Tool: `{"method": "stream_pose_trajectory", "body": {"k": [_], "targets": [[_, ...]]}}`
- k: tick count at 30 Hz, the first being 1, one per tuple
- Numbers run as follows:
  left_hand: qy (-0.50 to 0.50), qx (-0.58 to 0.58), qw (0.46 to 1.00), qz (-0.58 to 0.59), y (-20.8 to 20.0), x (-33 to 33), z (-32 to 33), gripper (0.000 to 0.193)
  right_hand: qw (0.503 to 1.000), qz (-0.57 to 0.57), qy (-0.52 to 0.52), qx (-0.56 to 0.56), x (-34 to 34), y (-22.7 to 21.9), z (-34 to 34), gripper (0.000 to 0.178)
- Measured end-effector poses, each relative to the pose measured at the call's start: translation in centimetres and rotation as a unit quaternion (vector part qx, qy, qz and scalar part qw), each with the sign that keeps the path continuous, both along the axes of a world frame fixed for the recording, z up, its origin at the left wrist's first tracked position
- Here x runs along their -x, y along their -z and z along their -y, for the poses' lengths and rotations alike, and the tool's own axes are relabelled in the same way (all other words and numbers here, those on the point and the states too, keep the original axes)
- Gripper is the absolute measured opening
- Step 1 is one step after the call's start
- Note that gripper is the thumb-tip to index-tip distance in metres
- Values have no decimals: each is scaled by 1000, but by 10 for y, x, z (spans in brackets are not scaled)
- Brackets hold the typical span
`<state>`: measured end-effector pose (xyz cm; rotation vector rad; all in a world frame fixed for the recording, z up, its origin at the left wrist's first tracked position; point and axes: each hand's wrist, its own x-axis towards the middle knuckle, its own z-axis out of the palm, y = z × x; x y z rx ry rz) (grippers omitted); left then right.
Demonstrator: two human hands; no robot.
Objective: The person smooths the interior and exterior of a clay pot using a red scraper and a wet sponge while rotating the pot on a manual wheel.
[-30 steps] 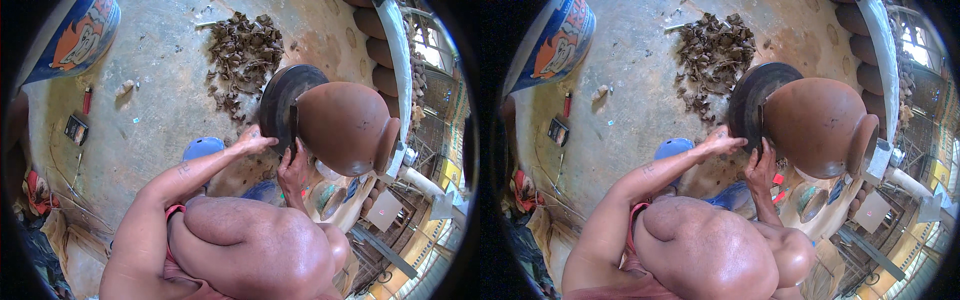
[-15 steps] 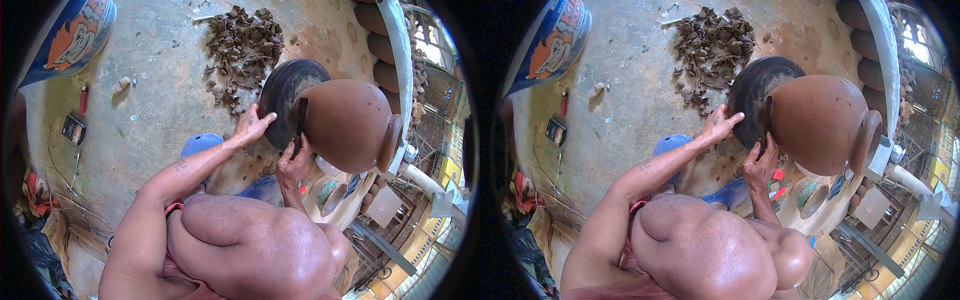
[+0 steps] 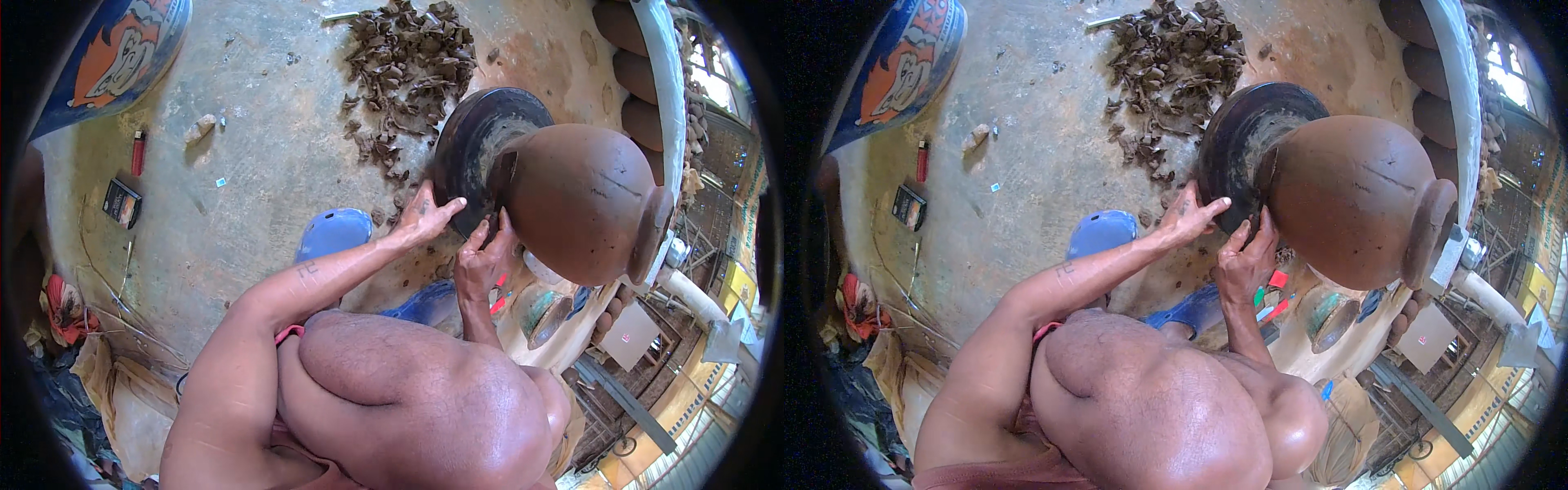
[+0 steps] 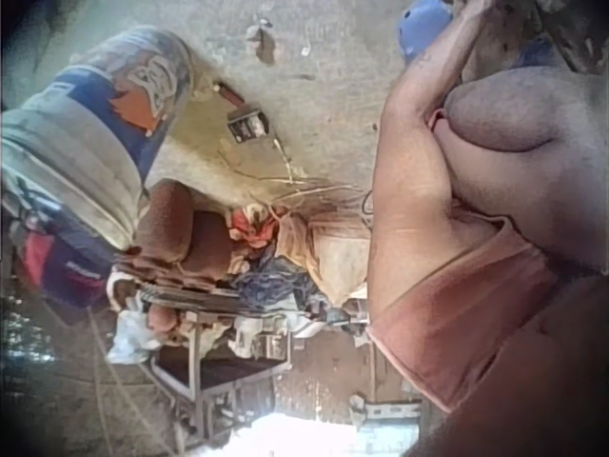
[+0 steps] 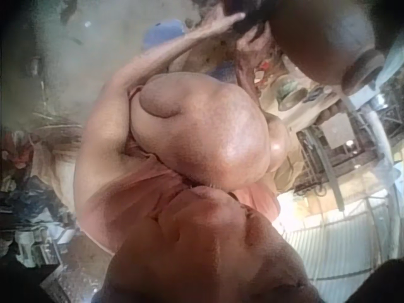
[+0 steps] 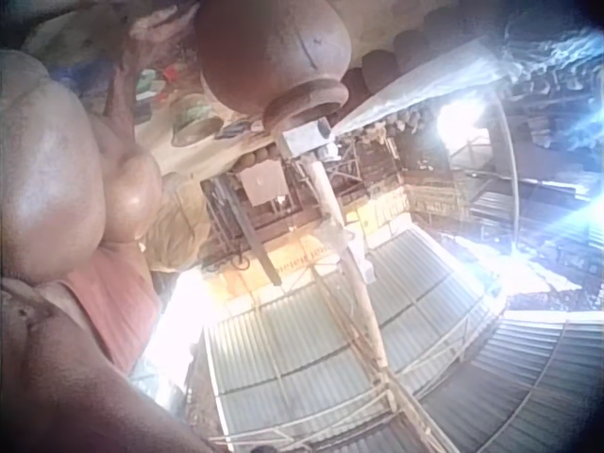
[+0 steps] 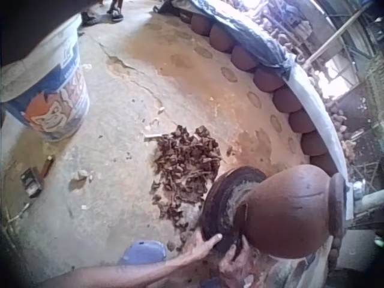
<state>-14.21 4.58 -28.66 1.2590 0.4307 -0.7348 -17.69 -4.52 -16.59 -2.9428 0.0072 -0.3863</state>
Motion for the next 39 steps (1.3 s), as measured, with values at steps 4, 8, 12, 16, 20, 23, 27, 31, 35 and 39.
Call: {"method": "stream_pose_trajectory", "body": {"k": [4, 8, 12, 16, 20, 23, 27, 31, 35, 39], "targets": [[51, 10, 997, -60, 2, 9, 9, 54, 999, -39, 9, 12, -6, 3, 0, 42], [22, -21, 999, -9, 29, 33, 38, 53, 999, -27, -7, 40, -6, 8, 4, 40], [11, -28, 1000, 8, 27, 26, 36, 56, 997, -33, -15, 68, -1, -3, 12, 38], [30, -64, 997, 35, -8, -3, -4, 74, 996, -35, -30, 74, 10, -6, 20, 38], [16, -115, 991, 70, -25, -36, -37, 87, 994, -48, -56, 78, 13, -11, 22, 40], [8, -154, 983, 99, -31, -71, -41, 78, 995, -37, -67, 69, 11, -12, 32, 41], [-6, -212, 969, 124, -23, -117, -47, 71, 995, -50, -72, 48, 10, -10, 29, 40], [38, -216, 965, 145, -35, -164, -38, 75, 994, -37, -83, 63, 14, -11, 46, 39], [55, -273, 946, 168, -28, -202, -22, 72, 992, -37, -110, 58, 10, -9, 56, 36], [40, -313, 933, 170, -26, -223, -5, 68, 993, -39, -107, 31, 13, -4, 62, 34]]}}
